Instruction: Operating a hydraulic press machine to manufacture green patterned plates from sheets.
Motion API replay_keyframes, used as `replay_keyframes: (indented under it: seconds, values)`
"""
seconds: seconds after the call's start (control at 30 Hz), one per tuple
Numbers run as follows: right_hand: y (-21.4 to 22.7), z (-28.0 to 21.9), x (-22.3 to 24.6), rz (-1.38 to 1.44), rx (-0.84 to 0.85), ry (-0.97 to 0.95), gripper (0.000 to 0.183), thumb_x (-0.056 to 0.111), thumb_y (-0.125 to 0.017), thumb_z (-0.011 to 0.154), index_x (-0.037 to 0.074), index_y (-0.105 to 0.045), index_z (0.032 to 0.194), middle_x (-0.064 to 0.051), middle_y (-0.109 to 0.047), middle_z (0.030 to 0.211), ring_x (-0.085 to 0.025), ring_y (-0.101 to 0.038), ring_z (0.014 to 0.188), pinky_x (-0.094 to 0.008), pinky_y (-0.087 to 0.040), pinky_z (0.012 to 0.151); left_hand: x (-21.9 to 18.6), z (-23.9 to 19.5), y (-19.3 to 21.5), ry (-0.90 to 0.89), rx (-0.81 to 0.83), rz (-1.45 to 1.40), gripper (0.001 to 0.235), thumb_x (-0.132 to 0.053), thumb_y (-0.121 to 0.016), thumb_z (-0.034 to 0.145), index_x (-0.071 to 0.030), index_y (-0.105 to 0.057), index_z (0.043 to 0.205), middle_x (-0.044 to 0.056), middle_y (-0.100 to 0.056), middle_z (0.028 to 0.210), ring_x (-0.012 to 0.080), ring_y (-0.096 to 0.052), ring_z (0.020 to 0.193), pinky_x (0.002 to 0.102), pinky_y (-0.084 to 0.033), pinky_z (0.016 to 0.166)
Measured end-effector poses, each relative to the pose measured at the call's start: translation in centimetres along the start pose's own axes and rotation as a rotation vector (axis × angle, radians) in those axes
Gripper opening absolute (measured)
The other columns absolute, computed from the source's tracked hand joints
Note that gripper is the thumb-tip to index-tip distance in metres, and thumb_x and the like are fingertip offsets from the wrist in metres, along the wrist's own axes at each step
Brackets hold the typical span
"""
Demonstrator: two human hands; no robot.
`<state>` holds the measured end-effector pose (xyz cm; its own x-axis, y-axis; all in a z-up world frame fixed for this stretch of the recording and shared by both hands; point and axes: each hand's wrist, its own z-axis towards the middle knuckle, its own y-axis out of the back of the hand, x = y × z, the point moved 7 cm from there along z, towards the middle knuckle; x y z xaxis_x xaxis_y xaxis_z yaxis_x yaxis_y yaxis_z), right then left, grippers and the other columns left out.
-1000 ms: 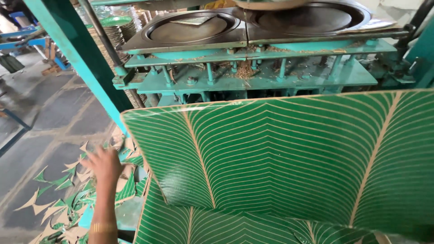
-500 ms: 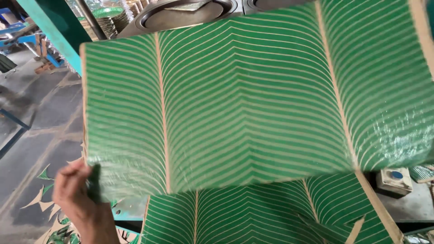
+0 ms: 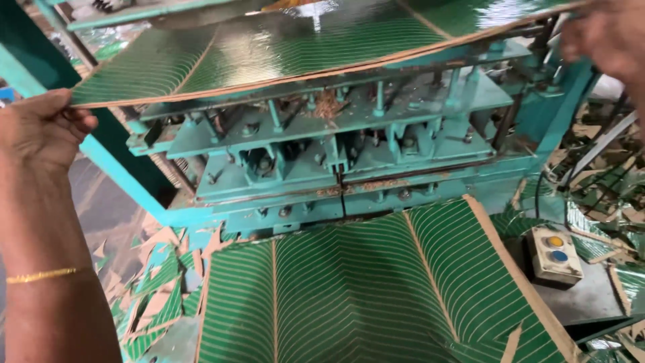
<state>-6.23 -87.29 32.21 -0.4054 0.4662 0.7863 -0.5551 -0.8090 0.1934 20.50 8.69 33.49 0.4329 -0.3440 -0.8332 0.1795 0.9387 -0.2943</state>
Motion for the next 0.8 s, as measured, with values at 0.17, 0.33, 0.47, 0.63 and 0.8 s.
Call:
replay_keyframes:
  seconds: [0.17,0.33,0.47,0.63,0.8]
  values:
    - [-10.6,0.8,9.3,-0.082,0.039,-0.080,0.033,0.042,-0.052,0.112,0.013,-0.057,0.098,-0.005,-0.037,0.065,-0.020,-0.053,0.057,-0.037,-0.050,0.056,2.0,2.5,-2.1,0.143,-0.189,0.240,0.012,-0.011,-0.060,0.109,0.001,-0.065,0.110,0.016,-0.070,0.094,0.0211,-0.062,0.072,0.040,-0.053,0.062]
    - [-10.1,2.3,8.5,-0.170,0.136,-0.169,0.034,0.032,-0.067,0.110,0.005,-0.062,0.091,-0.005,-0.062,0.072,-0.016,-0.044,0.055,-0.029,-0.043,0.053,6.4,8.6,2.9,0.201,-0.072,0.234,0.008,-0.003,-0.056,0.109,0.001,-0.062,0.112,0.017,-0.068,0.094,0.0161,-0.056,0.072,0.036,-0.047,0.061]
    - [-6.1,4.0,0.9,0.022,0.049,-0.247,0.019,0.019,-0.080,0.102,0.008,-0.065,0.097,0.000,-0.064,0.078,-0.008,-0.051,0.060,-0.024,-0.045,0.055,6.0,8.0,-0.7,0.222,-0.057,0.308,0.010,-0.004,-0.065,0.106,0.005,-0.066,0.111,0.015,-0.071,0.098,0.0206,-0.068,0.077,0.034,-0.062,0.073]
    - [-4.2,4.0,-2.4,0.022,0.023,-0.210,0.014,0.020,-0.078,0.108,0.008,-0.072,0.108,-0.004,-0.068,0.087,-0.011,-0.064,0.070,-0.025,-0.057,0.066,1.5,3.7,-6.9,0.149,-0.279,0.592,0.011,-0.007,-0.074,0.098,0.004,-0.073,0.101,0.018,-0.074,0.091,0.0226,-0.075,0.077,0.033,-0.064,0.075]
    - [-3.1,6.5,-5.6,-0.079,0.013,-0.018,0.014,0.016,-0.077,0.108,0.004,-0.070,0.110,-0.001,-0.067,0.083,-0.009,-0.065,0.072,-0.025,-0.057,0.066,0.9,4.4,-9.0,-0.046,-0.108,0.445,0.016,0.006,-0.075,0.094,0.015,-0.062,0.091,0.024,-0.072,0.095,0.0278,-0.078,0.074,0.039,-0.064,0.063]
